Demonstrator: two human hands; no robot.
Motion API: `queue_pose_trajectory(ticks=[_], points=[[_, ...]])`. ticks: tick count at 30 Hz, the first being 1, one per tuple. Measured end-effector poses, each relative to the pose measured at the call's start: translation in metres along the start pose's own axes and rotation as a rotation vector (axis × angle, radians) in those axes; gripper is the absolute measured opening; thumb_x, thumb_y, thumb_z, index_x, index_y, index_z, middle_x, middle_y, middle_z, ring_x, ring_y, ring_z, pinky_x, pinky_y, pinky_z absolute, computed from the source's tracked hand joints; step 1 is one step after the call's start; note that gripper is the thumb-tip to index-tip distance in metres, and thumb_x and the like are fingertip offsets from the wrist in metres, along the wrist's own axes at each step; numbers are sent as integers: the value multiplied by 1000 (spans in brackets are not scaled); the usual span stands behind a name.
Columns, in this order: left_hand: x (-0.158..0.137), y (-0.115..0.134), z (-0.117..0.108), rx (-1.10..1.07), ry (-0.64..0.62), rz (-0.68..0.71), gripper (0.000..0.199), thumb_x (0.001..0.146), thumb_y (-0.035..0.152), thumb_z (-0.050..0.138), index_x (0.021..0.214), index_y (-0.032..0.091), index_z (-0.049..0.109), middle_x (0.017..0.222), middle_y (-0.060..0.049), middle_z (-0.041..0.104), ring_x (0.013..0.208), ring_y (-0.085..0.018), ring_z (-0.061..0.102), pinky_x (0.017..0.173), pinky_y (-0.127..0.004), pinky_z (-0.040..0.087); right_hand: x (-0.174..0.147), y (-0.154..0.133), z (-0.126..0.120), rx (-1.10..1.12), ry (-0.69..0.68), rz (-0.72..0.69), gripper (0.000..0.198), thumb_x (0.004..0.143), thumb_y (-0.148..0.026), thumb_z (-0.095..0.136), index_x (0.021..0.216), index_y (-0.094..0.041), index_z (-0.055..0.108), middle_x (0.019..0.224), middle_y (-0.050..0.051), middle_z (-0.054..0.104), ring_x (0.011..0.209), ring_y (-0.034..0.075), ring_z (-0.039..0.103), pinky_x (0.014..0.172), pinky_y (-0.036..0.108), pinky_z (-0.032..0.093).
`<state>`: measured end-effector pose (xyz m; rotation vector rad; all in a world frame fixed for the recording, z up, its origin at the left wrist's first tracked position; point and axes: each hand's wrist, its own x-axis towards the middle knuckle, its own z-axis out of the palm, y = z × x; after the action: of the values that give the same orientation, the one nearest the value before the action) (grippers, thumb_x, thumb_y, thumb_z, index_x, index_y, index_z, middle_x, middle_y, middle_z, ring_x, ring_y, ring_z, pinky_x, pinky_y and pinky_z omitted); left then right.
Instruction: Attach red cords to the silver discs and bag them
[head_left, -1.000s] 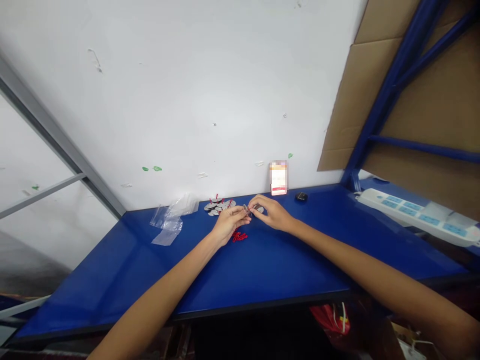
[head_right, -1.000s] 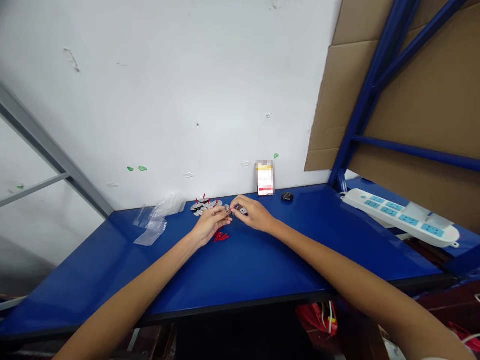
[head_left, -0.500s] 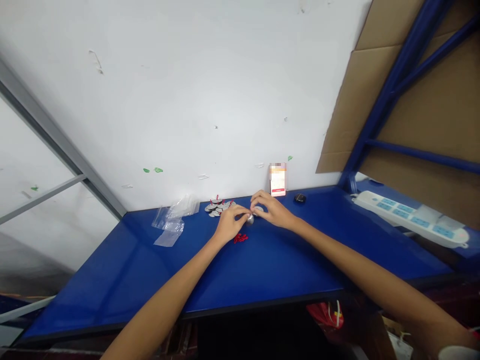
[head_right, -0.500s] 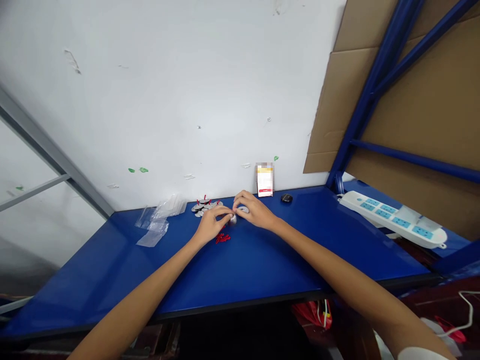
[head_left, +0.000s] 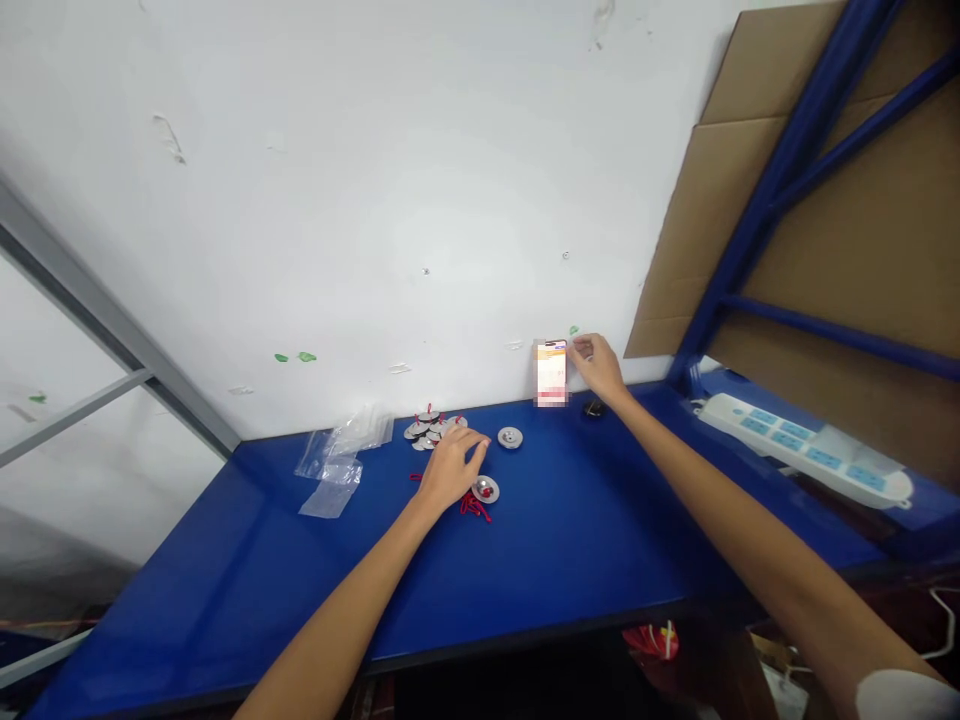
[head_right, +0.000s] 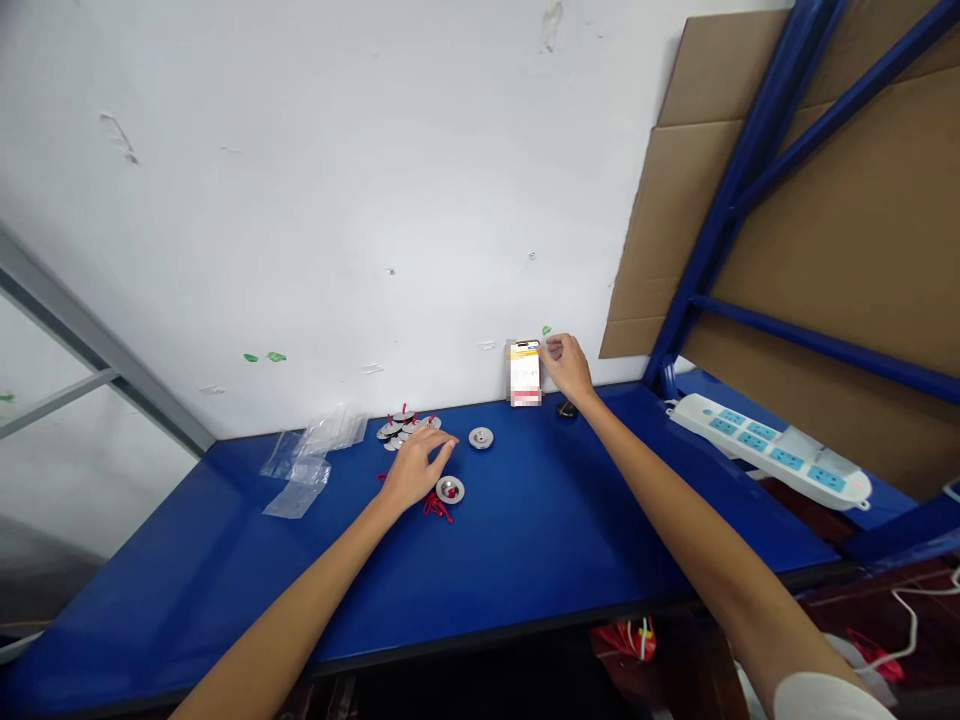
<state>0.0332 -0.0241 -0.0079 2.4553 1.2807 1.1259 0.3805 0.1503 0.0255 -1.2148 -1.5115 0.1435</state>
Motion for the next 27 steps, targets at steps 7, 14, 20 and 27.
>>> queue_pose_trajectory(ticks=[7, 14, 20, 27], points=[[-5, 3, 9, -12, -57, -36, 31, 110, 30, 49, 105, 22, 78, 106, -7, 78, 105, -25, 68, 104, -46, 52, 12, 0, 26, 17, 111, 81, 47, 82, -62, 80, 96, -24, 56, 102, 6, 64, 84, 22, 61, 82, 40, 54], [-5, 1, 8, -20, -67, -47, 29, 109, 28, 50, 103, 22, 78, 105, -7, 78, 104, -24, 68, 105, -45, 51, 11, 9, 23, 73, 72, 32, 46, 82, -61, 80, 99, -25, 56, 102, 5, 61, 87, 22, 59, 84, 41, 55], [-4, -4, 9, -15, -56, -43, 24, 104, 22, 55, 99, 22, 78, 103, -5, 79, 103, -25, 69, 102, -44, 51, 14, 13, 10, 138, -72, 16, 50, 79, -62, 80, 105, -25, 59, 100, 4, 61, 91, 23, 61, 91, 44, 55], [-3, 0, 7, -33, -73, -42, 26, 104, 21, 54, 98, 22, 79, 102, -4, 80, 101, -24, 69, 103, -44, 50, 10, 14, 12, 119, -49, -12, 55, 75, -58, 86, 109, -25, 57, 107, 5, 59, 93, 23, 59, 88, 41, 56]])
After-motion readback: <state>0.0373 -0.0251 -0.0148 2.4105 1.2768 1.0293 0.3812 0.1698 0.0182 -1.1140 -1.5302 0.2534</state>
